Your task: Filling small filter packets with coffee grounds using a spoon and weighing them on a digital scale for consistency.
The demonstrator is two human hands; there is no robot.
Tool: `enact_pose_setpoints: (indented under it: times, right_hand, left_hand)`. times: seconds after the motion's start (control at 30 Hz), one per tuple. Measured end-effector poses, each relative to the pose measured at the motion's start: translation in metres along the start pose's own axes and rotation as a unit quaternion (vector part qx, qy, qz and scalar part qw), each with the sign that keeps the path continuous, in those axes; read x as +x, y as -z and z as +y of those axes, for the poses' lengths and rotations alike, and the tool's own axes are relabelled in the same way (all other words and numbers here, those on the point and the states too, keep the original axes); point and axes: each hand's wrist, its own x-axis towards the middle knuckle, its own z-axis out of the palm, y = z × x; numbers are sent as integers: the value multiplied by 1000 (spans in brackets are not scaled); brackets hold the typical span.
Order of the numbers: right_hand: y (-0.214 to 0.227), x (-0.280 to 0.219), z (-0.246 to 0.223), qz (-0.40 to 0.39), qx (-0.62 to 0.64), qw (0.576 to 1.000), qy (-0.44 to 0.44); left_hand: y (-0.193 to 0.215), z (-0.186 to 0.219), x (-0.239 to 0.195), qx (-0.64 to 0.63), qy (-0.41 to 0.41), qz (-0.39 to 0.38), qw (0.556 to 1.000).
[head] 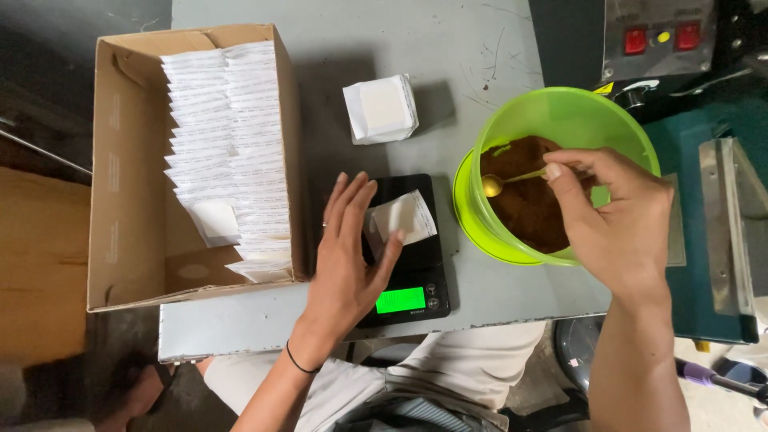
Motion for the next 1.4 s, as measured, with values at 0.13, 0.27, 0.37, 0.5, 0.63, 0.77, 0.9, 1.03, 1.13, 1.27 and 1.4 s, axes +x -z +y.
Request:
enact_pose_setpoints:
  times: [0.13, 0.27, 0.37, 0.5, 0.63, 0.77, 0.9, 1.03, 1.13, 1.27, 1.4]
  right_hand:
    - [-1, -2, 4, 4, 3, 1000, -3]
    - [-3, -4, 4, 10, 14, 1000, -20]
    - [-3, -3, 5, 8, 14, 1000, -22]
    - [-2, -4, 3, 8, 18, 1000, -16]
    - [-3, -4, 4, 6, 15, 999, -31]
    - [-3, -3, 3, 20, 17, 999, -23]
    - [-1, -2, 3, 33, 19, 999, -12]
    - [4, 0, 0, 35, 11, 999, 8]
    - [6, 0, 3, 46, 3, 999, 15]
    - [10, 3, 3, 47, -7, 999, 20]
    - [13, 4, 5, 46, -10, 999, 7]
  left_hand:
    - [-2, -2, -9, -74, 14, 32, 997]
    - [-3, -5, -15, -145, 24, 43, 988]
    - [-2, -5, -15, -165, 47, 33, 985]
    - [2, -1, -11, -130, 38, 13, 991]
    - [8, 6, -5, -81, 59, -38, 994]
    - [9, 6, 3, 43, 41, -103, 993]
    - [3, 0, 8, 146, -23, -110, 983]
    - [0, 0, 12, 159, -19, -135, 978]
    - [-5, -5, 13, 198, -3, -152, 968]
    - [-9, -12, 15, 222, -16, -144, 964]
    - [-11, -13, 19, 201, -6, -139, 970]
